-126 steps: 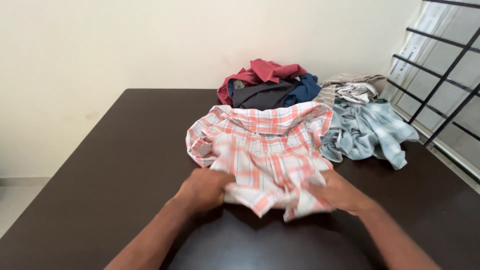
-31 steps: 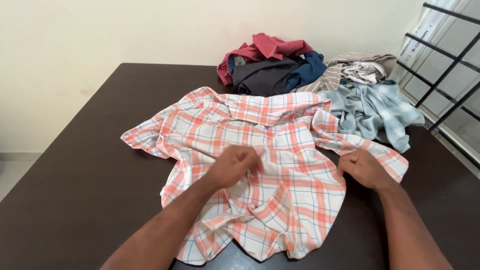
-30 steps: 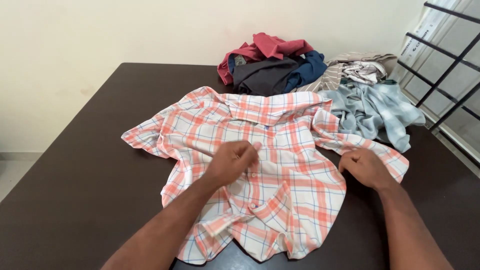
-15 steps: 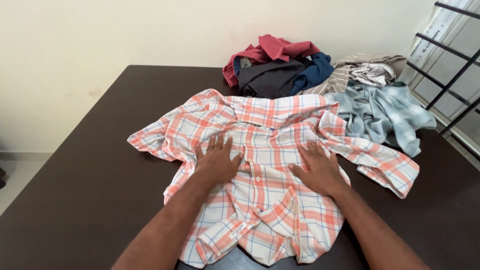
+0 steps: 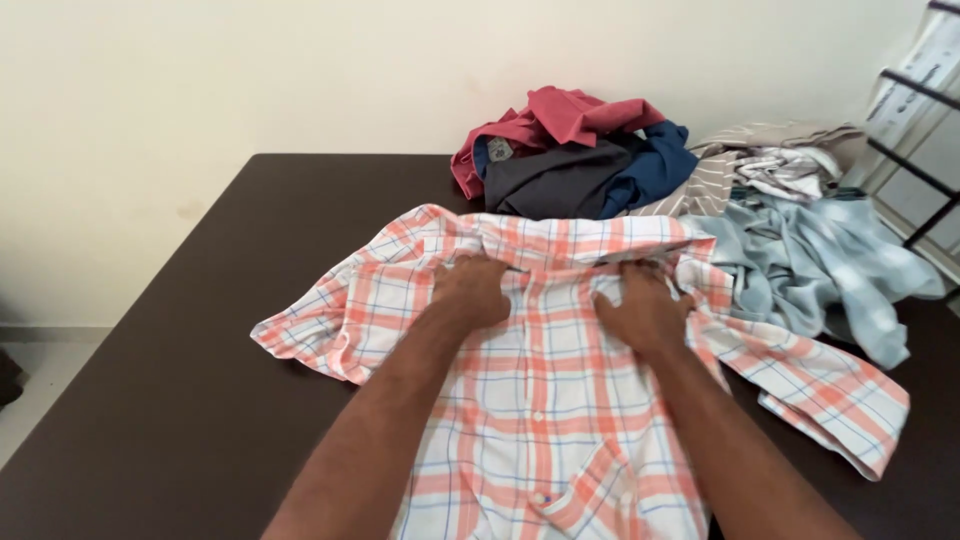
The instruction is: The person folds a plaid shirt on a dark table, smoothing the fabric and buttoning it before setting it aside. They then pick up a second plaid shirt, unfold it, and begin buttoning it.
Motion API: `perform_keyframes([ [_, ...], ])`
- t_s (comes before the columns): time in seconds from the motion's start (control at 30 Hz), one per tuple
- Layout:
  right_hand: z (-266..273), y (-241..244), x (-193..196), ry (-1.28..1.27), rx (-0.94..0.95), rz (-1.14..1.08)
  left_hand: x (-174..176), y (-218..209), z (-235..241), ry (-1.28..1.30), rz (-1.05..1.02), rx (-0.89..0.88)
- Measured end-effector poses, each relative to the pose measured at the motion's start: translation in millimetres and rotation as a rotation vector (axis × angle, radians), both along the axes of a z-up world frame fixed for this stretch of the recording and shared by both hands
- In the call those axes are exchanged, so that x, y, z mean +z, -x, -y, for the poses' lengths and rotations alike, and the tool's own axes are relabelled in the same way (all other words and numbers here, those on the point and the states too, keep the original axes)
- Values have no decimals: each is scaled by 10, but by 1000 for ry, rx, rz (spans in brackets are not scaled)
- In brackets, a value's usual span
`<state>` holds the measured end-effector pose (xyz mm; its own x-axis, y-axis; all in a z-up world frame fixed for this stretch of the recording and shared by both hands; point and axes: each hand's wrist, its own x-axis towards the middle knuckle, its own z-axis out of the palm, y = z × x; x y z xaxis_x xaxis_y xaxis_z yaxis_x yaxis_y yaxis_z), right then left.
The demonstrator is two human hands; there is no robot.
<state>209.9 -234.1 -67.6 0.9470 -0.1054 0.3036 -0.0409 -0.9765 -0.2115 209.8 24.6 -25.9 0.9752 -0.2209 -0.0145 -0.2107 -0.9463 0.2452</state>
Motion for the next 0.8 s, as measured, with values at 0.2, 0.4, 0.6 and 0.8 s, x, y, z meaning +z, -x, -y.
perform_keyframes([
  [0.2,277,-358,-91,44,127,71,-28,-215,96,129,-25,65],
  [0.4,478,-560,-73,17,253,-36,-206,-517,162,181,121,29],
  [0.6,297,-202,142,-44,241,247,-259,-314,142,143,490,73],
  [0.8,168,477,344,139,457,708,-213,104,52,52,598,-70],
])
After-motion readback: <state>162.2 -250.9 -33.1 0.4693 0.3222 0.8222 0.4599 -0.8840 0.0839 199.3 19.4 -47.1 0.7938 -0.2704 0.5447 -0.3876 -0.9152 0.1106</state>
